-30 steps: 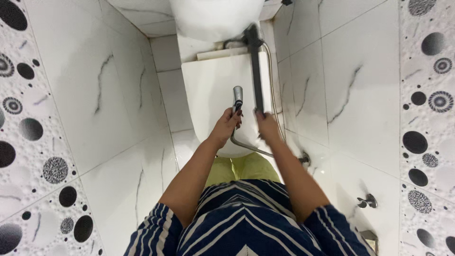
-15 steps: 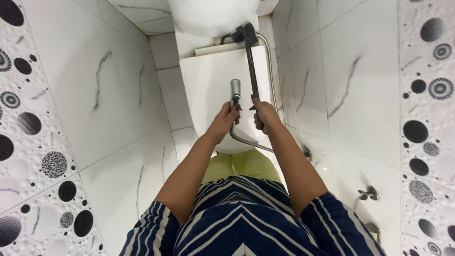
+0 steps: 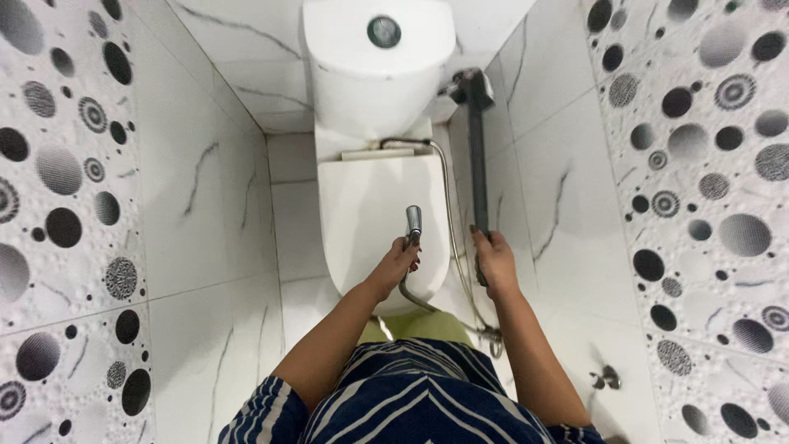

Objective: The person scrubs the inside of a toilet bowl with a long-handled brush while simultaneously rinsing it with a handheld bidet sprayer. They then scrub and rinse the toilet seat and the exterior base of the toilet.

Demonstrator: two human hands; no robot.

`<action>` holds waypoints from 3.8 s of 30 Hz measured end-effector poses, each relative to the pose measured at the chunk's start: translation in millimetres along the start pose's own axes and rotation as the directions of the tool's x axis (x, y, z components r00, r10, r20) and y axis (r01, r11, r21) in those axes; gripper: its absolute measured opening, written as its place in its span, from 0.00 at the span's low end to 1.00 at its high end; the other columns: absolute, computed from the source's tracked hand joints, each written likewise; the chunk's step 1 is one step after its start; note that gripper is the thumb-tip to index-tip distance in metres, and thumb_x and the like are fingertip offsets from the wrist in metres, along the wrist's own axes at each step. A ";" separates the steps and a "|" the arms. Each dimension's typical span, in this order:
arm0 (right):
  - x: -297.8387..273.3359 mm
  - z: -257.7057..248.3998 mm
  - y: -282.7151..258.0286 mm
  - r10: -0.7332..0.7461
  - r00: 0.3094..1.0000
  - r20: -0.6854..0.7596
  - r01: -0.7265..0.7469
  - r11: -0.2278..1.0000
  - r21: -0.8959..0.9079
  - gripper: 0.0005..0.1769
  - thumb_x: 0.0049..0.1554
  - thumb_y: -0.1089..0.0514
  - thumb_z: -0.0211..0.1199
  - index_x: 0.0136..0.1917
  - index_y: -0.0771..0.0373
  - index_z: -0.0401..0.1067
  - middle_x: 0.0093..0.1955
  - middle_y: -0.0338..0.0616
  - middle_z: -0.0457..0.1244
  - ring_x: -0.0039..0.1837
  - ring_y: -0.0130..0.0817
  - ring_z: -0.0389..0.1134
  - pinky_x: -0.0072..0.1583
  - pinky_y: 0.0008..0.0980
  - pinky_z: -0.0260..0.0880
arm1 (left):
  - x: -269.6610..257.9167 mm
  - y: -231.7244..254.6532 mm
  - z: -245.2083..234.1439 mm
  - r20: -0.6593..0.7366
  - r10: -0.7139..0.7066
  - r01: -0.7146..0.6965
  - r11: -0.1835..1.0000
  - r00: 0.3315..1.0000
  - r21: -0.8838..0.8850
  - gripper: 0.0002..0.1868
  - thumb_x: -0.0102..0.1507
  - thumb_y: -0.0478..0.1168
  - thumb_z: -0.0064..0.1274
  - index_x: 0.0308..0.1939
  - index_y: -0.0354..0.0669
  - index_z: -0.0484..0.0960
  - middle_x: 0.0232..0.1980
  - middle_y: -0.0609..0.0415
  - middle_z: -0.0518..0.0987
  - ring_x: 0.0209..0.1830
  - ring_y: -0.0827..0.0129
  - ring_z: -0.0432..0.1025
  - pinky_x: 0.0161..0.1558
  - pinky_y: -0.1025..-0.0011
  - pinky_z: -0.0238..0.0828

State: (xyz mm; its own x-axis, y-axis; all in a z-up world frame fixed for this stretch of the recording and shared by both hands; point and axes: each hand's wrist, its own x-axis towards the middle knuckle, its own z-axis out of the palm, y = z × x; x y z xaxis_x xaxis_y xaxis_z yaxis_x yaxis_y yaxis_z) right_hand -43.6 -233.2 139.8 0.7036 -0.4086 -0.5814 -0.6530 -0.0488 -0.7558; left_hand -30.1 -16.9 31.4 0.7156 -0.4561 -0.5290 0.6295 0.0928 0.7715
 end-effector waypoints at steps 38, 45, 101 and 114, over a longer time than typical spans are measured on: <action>333.6 -45.0 101.2 0.419 0.881 0.218 -0.402 0.908 -0.120 0.13 0.58 0.59 0.63 0.38 0.72 0.73 0.32 0.48 0.62 0.30 0.35 0.60 0.34 0.38 0.58 | 107.1 37.9 45.6 -0.208 -0.274 0.243 0.956 0.939 -0.166 0.25 0.69 0.61 0.42 0.60 0.47 0.68 0.49 0.57 0.75 0.60 0.67 0.70 0.55 0.62 0.65; 469.2 -21.9 61.6 0.554 0.801 0.226 -0.548 0.831 -0.093 0.10 0.61 0.61 0.61 0.49 0.73 0.72 0.40 0.49 0.66 0.36 0.35 0.66 0.36 0.34 0.70 | 149.9 11.8 69.9 -0.218 -0.295 0.253 0.946 0.930 -0.202 0.26 0.70 0.55 0.43 0.63 0.41 0.67 0.55 0.51 0.77 0.60 0.64 0.71 0.64 0.64 0.65; -127.5 -48.1 161.8 -0.300 0.715 0.631 0.323 0.943 0.082 0.21 0.65 0.44 0.55 0.56 0.64 0.70 0.35 0.36 0.59 0.36 0.25 0.56 0.39 0.27 0.57 | -253.0 -32.5 73.7 -0.184 -0.235 0.206 0.964 0.954 -0.167 0.43 0.65 0.72 0.24 0.79 0.57 0.53 0.78 0.42 0.61 0.75 0.46 0.59 0.69 0.50 0.61; -265.9 -62.9 141.8 -0.134 0.391 0.911 0.359 0.933 -0.017 0.11 0.60 0.51 0.61 0.51 0.58 0.65 0.33 0.36 0.60 0.33 0.25 0.61 0.36 0.26 0.67 | -416.7 -93.4 77.4 -0.513 -0.009 -0.074 0.987 0.858 -0.141 0.35 0.67 0.65 0.34 0.69 0.47 0.68 0.71 0.43 0.71 0.72 0.52 0.66 0.70 0.57 0.63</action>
State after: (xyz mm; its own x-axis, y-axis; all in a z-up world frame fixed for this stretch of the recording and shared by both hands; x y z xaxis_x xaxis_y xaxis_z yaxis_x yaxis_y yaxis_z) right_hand -340.9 -188.8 206.2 0.6179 0.6768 -0.4002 -0.3617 -0.2073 -0.9090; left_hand -410.5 96.0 207.1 0.7635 0.0622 -0.6428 0.6115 0.2503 0.7506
